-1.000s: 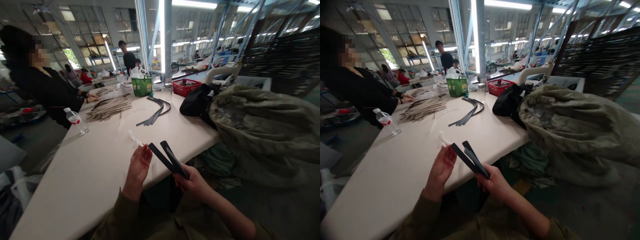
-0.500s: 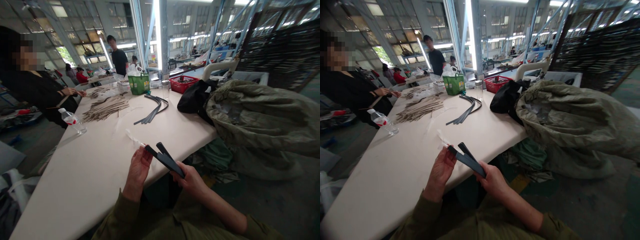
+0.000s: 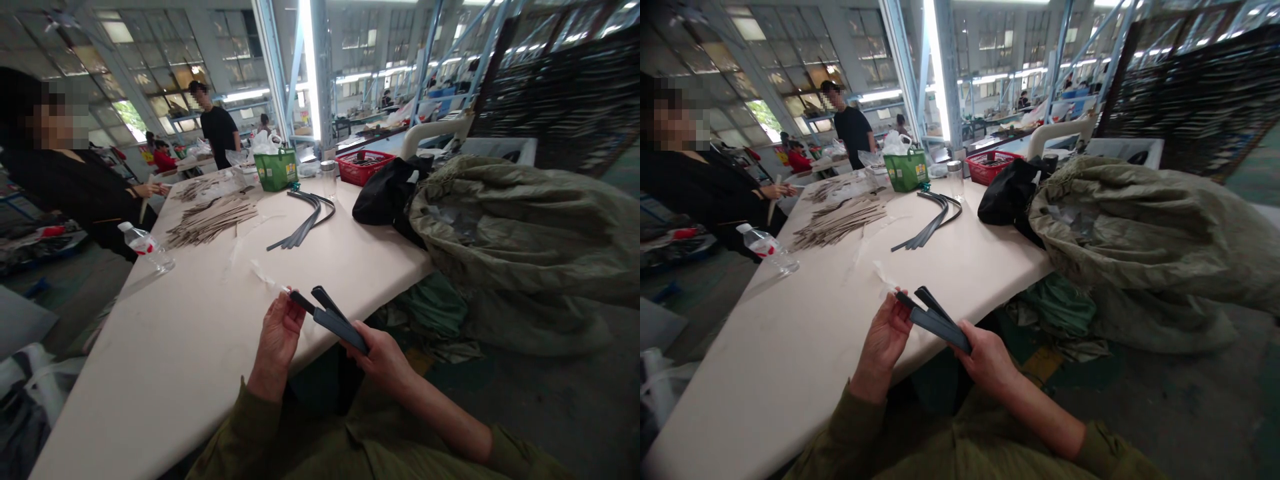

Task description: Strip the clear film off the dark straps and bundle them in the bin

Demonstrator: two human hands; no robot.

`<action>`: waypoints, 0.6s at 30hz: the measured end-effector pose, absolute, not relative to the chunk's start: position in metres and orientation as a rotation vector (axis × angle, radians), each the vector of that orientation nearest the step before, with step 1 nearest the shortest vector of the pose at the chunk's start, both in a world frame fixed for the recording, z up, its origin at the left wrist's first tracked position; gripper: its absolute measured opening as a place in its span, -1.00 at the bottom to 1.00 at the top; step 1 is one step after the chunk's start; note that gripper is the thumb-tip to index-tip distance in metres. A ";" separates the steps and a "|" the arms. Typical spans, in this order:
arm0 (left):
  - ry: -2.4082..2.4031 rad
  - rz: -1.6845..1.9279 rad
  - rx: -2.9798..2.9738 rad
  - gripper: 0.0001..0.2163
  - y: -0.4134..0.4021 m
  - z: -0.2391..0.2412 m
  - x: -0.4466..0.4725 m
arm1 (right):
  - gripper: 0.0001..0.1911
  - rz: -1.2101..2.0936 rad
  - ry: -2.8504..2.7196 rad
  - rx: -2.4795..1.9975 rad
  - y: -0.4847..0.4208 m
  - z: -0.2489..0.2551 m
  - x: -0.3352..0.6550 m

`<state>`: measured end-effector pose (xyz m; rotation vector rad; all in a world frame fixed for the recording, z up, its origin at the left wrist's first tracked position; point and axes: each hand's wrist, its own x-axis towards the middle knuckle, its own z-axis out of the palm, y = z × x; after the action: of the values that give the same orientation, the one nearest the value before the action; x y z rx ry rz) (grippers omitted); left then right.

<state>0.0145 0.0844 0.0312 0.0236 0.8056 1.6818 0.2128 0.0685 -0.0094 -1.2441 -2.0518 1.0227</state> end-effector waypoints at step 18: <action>0.850 1.673 0.104 -0.97 0.080 0.027 0.015 | -0.93 0.939 -2.112 -1.337 0.068 -0.009 0.213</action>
<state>0.0151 0.0797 0.0266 0.1044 0.8502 1.6726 0.2132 0.0675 -0.0090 -1.3374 -2.1121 0.9385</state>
